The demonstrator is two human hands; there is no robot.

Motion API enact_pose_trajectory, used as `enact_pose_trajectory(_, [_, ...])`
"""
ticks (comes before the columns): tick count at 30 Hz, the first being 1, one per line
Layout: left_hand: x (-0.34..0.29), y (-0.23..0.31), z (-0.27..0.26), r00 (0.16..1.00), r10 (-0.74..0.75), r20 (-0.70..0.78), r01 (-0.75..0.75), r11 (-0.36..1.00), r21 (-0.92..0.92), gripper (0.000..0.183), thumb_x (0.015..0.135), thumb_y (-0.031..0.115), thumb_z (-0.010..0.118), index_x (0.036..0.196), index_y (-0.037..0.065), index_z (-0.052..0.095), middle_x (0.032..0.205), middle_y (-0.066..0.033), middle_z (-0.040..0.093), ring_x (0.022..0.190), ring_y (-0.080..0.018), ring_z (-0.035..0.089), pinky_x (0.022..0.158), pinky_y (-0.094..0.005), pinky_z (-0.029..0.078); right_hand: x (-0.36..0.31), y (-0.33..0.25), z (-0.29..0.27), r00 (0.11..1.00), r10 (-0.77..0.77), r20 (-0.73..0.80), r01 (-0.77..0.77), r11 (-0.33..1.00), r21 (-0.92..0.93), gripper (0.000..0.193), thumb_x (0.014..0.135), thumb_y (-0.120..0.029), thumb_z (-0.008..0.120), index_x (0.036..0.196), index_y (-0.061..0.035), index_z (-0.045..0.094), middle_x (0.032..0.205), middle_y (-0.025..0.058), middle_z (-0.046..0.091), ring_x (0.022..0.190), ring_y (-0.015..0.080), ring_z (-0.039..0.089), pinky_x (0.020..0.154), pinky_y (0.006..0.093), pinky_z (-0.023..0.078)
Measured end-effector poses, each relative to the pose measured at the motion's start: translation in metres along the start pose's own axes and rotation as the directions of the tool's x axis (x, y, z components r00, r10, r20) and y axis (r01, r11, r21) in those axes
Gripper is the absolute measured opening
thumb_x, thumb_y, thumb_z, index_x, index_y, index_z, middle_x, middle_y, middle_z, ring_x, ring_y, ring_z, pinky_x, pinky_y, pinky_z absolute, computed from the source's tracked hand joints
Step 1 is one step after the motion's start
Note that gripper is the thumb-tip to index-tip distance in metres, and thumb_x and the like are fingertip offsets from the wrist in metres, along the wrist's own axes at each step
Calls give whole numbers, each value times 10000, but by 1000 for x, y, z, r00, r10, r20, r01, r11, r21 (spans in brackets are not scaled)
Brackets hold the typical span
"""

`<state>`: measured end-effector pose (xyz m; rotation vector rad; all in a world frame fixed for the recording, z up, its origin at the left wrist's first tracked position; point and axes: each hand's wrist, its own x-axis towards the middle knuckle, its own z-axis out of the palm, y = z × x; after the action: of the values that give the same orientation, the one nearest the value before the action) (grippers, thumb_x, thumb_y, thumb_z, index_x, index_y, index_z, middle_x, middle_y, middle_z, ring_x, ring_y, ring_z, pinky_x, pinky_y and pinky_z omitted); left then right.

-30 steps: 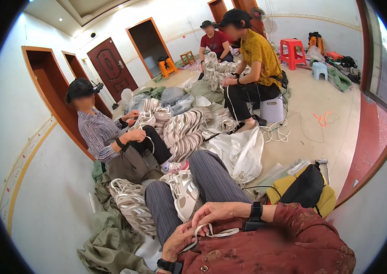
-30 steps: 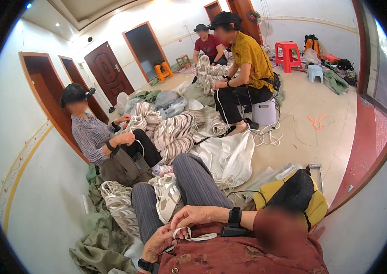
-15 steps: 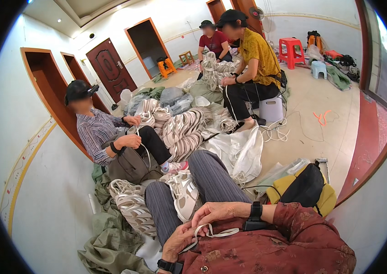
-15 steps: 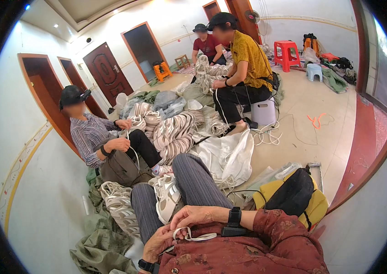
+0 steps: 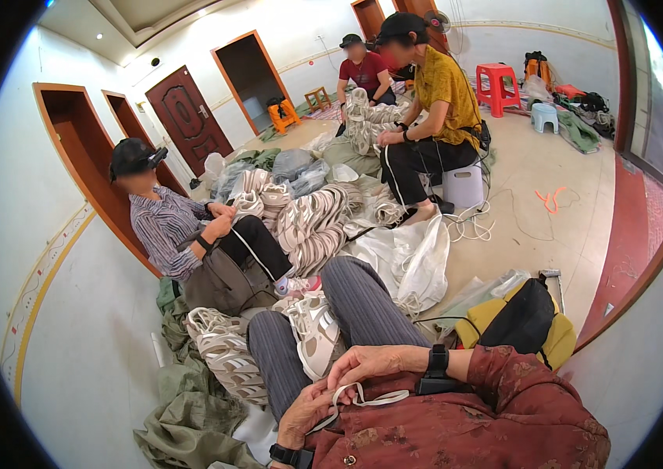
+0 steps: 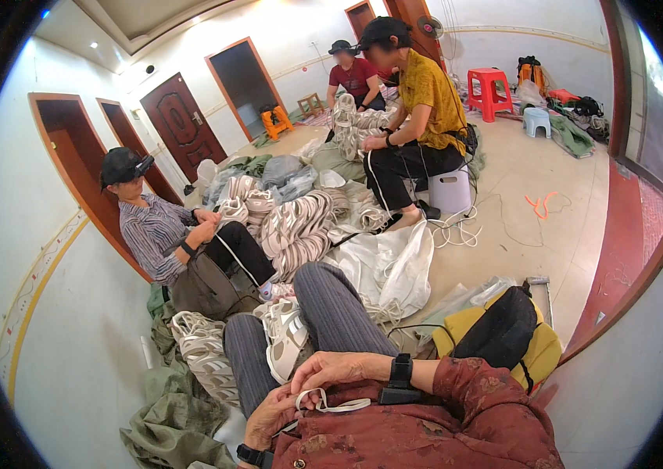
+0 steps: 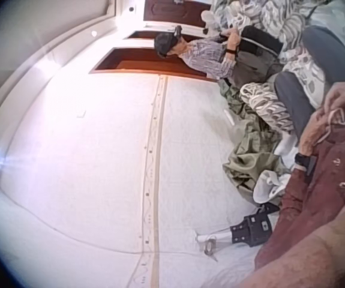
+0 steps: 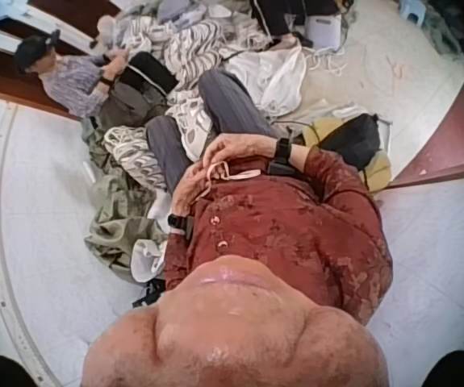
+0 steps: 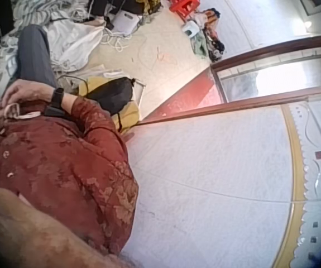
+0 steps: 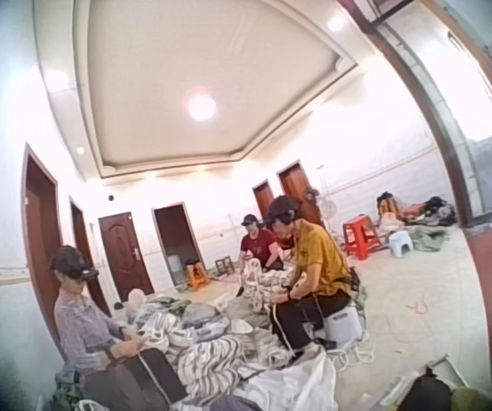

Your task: Manually assembling white shoe upper components using white string or laces while sitting with others in a production area.

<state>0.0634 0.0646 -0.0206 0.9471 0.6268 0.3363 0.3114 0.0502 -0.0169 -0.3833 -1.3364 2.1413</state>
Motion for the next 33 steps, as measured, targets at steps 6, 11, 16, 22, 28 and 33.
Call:
enact_pose_trajectory(6, [1, 0, -3, 1000, -14, 8, 14, 1000, 11, 428, 982, 133, 652, 1361, -22, 528, 1152, -80, 684, 965, -110, 673, 771, -200, 526, -1, -4, 4, 1000, 19, -20, -19, 1000, 13, 172, 977, -95, 625, 1102, 16, 665, 945, 72, 711, 856, 125, 672, 776, 251, 533])
enact_pose_trajectory(11, [1, -4, -6, 1000, -13, -16, 14, 1000, 12, 441, 981, 141, 658, 1368, -21, 523, 1138, -73, 683, 969, -112, 676, 777, -203, 532, -2, -7, 6, 999, 29, -29, -28, 999, 30, 162, 975, -92, 629, 1095, 12, 665, 936, 65, 708, 852, 120, 669, 771, 247, 534])
enact_pose_trajectory(16, [1, -5, -8, 1000, -4, 5, 4, 1000, 21, 460, 982, 183, 666, 1366, -24, 521, 1134, -79, 676, 1000, -125, 673, 805, -218, 542, -5, -12, 12, 998, 40, -43, -38, 999, 33, 153, 976, -86, 622, 1088, 7, 670, 938, 62, 711, 842, 115, 671, 761, 243, 541])
enact_pose_trajectory(22, [0, -2, -2, 1000, 12, -27, -12, 1000, 22, 391, 986, 179, 654, 1278, -63, 560, 1133, -124, 667, 961, -165, 670, 797, -259, 558, -3, -5, 6, 999, 17, -44, -17, 1000, 12, 161, 975, -87, 621, 1095, 6, 675, 931, 67, 719, 839, 120, 676, 766, 241, 538])
enact_pose_trajectory(28, [-1, -2, -2, 1000, 19, -25, -19, 1000, 19, 391, 993, 195, 649, 1273, -66, 565, 1134, -128, 667, 947, -166, 671, 760, -261, 564, 2, 3, -3, 1000, -30, -3, 30, 999, -41, 176, 982, -94, 618, 1107, 13, 680, 939, 77, 730, 851, 128, 679, 775, 249, 518])
enact_pose_trajectory(33, [-1, -3, -2, 999, 29, -14, -28, 1000, 9, 428, 989, 197, 654, 1307, -65, 539, 1139, -129, 667, 954, -166, 670, 762, -252, 554, 2, 3, -3, 999, -28, -19, 27, 998, -53, 180, 983, -101, 621, 1108, 15, 681, 936, 80, 731, 852, 132, 680, 777, 250, 519])
